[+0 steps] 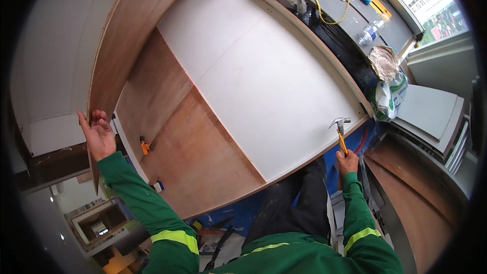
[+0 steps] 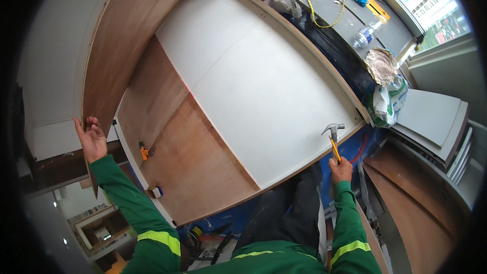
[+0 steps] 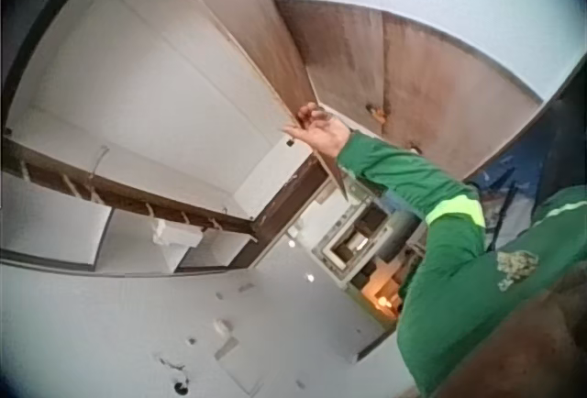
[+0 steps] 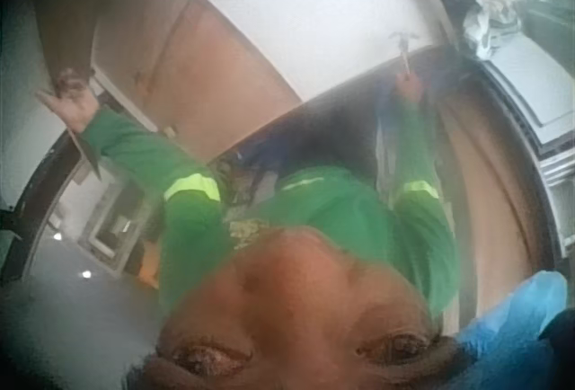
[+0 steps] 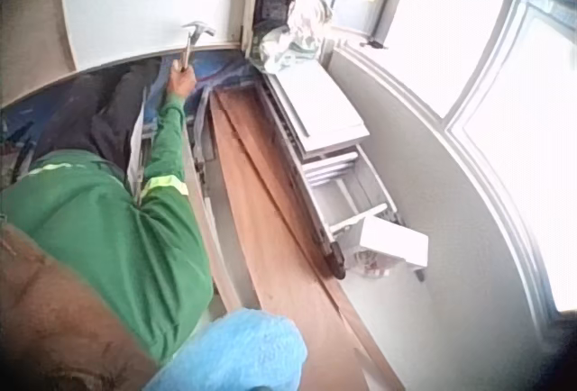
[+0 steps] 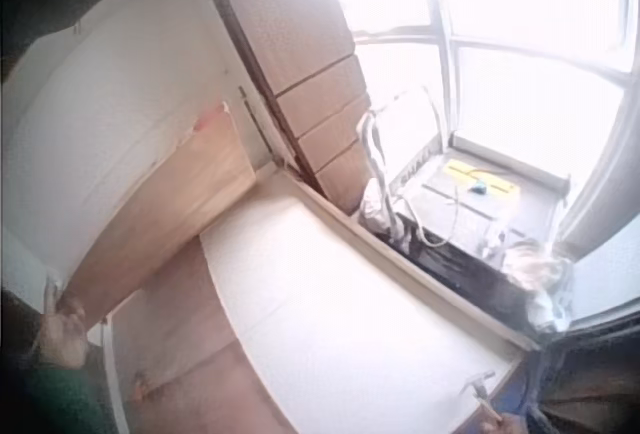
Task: The person positions a large plywood sheet on a workbench, then uses a pencil and a straight wooden batten to mark lines on the sheet. The person repeatedly repositions the sheet and the batten to draw multiple straight lines across the surface.
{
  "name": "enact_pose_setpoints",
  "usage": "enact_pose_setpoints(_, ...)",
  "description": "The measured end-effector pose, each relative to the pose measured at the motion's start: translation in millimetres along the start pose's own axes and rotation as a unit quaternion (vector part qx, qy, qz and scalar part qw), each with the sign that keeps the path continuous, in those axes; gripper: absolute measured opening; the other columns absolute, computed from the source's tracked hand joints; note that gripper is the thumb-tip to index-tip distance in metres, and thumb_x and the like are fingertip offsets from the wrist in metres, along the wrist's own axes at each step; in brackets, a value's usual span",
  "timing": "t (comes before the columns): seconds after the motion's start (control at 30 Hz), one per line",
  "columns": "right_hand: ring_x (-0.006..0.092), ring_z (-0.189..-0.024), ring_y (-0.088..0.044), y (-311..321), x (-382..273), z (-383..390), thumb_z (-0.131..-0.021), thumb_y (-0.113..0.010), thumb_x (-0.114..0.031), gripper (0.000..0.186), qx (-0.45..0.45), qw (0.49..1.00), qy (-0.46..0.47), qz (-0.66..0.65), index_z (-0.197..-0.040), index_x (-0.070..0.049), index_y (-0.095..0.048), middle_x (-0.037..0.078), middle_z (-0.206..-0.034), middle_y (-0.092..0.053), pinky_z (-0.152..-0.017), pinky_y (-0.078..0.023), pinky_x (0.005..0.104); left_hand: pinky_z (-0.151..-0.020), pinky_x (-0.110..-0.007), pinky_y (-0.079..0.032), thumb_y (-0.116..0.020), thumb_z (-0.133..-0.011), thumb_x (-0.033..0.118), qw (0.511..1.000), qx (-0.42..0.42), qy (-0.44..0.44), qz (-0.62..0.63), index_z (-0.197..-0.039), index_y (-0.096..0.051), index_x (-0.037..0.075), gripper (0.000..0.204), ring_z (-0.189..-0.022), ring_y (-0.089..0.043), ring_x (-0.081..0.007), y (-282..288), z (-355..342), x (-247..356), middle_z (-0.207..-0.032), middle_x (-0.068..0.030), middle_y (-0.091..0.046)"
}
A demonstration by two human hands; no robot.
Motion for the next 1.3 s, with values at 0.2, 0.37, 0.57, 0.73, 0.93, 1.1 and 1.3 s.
enact_pose_setpoints(0.2, 0.0444, -0.078, -0.070, 93, 20, 39, -0.088, -0.077, -0.044, 0.048, 0.068, 0.995, -0.055, 0.047, -0.091, 0.004, -0.072, 0.027, -0.079, -0.069, -0.074, -0.054, 0.0511, -0.071, -0.019, -0.060, -0.076, -0.100, 0.047, 1.000, 0.013, 0.016, -0.014, -0.102, -0.066, 0.001, 0.046, -0.088, -0.070, -0.0139, 48, -14, -30, -0.099, -0.0091, -0.069)
enact_pose_setpoints(0.37, 0.0456, -0.077, -0.069, 158, -17, -3, -0.089, -0.077, -0.046, 0.050, 0.125, 0.991, -0.038, -0.014, -0.087, 0.004, -0.070, 0.027, -0.078, -0.068, -0.072, -0.054, 0.0492, -0.074, -0.018, -0.059, -0.077, -0.099, 0.047, 0.999, 0.035, 0.024, -0.015, -0.102, -0.066, 0.003, 0.046, -0.089, -0.070, -0.0127, 21, 0, -34, -0.099, -0.0061, -0.069)
enact_pose_setpoints(0.57, 0.0434, -0.082, -0.074, 180, -48, -172, -0.091, -0.071, -0.049, 0.055, 0.211, 0.977, 0.003, 0.018, -0.094, 0.006, -0.074, 0.029, -0.083, -0.071, -0.077, -0.055, 0.0512, -0.066, -0.018, -0.059, -0.076, -0.100, 0.047, 0.999, 0.019, 0.022, -0.026, -0.100, -0.067, 0.004, 0.045, -0.082, -0.072, -0.0107, 56, -18, -28, -0.095, -0.0063, -0.072)
enact_pose_setpoints(0.73, 0.0469, -0.095, -0.073, 189, -32, -345, -0.092, -0.068, -0.057, 0.061, 0.212, 0.976, -0.013, 0.046, -0.099, 0.003, -0.078, 0.029, -0.096, -0.076, -0.088, -0.054, 0.0550, -0.061, -0.019, -0.059, -0.075, -0.102, 0.043, 0.997, 0.067, 0.046, -0.003, -0.095, -0.064, 0.006, 0.039, -0.071, -0.067, -0.0100, 13, 5, -38, -0.086, -0.0047, -0.068)
enact_pose_setpoints(0.93, 0.0503, -0.111, -0.071, 180, -61, -463, -0.089, -0.064, -0.070, 0.082, 0.187, 0.973, -0.035, 0.135, -0.111, 0.008, -0.078, 0.035, -0.111, -0.073, -0.101, -0.054, 0.0540, -0.060, -0.018, -0.061, -0.068, -0.106, 0.042, 0.996, 0.033, 0.079, 0.018, -0.094, -0.063, 0.002, 0.042, -0.074, -0.066, -0.0106, 12, 23, -34, -0.084, -0.0047, -0.063)
enact_pose_setpoints(1.1, 0.0501, -0.108, -0.072, 173, -44, -492, -0.091, -0.063, -0.075, 0.085, 0.117, 0.975, -0.016, 0.188, -0.106, 0.007, -0.079, 0.035, -0.108, -0.074, -0.098, -0.054, 0.0542, -0.058, -0.018, -0.060, -0.069, -0.106, 0.043, 0.997, 0.052, 0.062, 0.006, -0.091, -0.064, 0.003, 0.043, -0.072, -0.065, -0.0104, -1, 54, -54, -0.083, -0.0046, -0.062)
enact_pose_setpoints(1.3, 0.0498, -0.104, -0.073, 185, -34, -481, -0.095, -0.060, -0.072, 0.081, 0.120, 0.978, -0.006, 0.173, -0.105, 0.006, -0.079, 0.035, -0.103, -0.074, -0.095, -0.055, 0.0557, -0.057, -0.018, -0.061, -0.065, -0.108, 0.044, 0.996, 0.049, 0.076, 0.017, -0.092, -0.065, 0.004, 0.042, -0.068, -0.065, -0.0127, 11, 58, -81, -0.081, -0.0058, -0.062)
Point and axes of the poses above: each hand's wrist, its own z-axis away from the middle knuckle, its own y-axis out of the back of the hand, x = y × z, the point moved 6 cm from there along -z, towards the middle knuckle
